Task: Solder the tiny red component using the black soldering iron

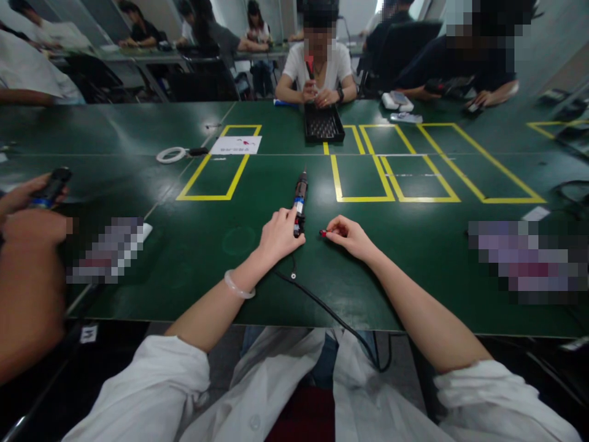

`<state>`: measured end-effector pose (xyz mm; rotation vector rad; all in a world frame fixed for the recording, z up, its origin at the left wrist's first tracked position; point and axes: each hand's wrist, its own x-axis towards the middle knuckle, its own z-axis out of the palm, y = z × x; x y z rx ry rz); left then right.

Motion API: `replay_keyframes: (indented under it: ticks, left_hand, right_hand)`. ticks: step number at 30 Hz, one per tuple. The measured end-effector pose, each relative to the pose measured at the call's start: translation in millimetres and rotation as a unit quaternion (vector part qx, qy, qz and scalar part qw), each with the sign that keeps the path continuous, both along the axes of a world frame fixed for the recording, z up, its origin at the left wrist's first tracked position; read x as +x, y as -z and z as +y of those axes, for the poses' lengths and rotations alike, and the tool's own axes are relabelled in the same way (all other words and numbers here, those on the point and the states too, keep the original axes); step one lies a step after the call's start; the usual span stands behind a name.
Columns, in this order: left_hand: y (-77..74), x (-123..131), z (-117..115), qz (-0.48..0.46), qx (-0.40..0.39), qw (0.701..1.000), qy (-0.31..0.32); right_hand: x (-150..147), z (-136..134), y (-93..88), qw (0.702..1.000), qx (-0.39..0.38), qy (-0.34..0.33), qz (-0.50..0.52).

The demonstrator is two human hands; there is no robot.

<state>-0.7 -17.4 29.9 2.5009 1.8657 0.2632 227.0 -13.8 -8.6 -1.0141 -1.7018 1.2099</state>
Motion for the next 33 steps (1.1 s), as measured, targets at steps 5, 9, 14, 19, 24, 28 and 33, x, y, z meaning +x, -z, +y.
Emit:
replay_keyframes:
  ticks: [5,9,14,19,24,28,33]
  left_hand:
    - [-1.2,26,-26,-0.01,-0.003,0.996,0.09]
    - [0.3,31,-33,-0.019,-0.002,0.994,0.104]
    - [5.9,30,-33,-0.042,-0.003,0.994,0.099]
    - [8.9,29,-32,-0.053,-0.003,0.994,0.098]
    - [8.6,29,-32,-0.051,0.001,0.994,0.1]
    - [10.3,28,-32,-0.052,0.007,0.993,0.105]
    - [10.2,31,-31,-0.032,0.012,0.995,0.094]
  right_hand:
    - [1,0,0.2,1.0,0.015,-0.001,-0.012]
    - [2,-1,0.0,0.999,0.026,-0.019,-0.038]
    - [2,-3,-0.7,0.994,0.067,-0.042,-0.07]
    - [4,-3,1.5,0.987,0.122,-0.047,-0.089]
    - [4,-2,-1.6,0.982,0.143,-0.039,-0.114]
    - [3,-5,-6.8,0.984,0.134,-0.033,-0.116]
    - [3,-7,-9.7,0.983,0.129,-0.01,-0.127]
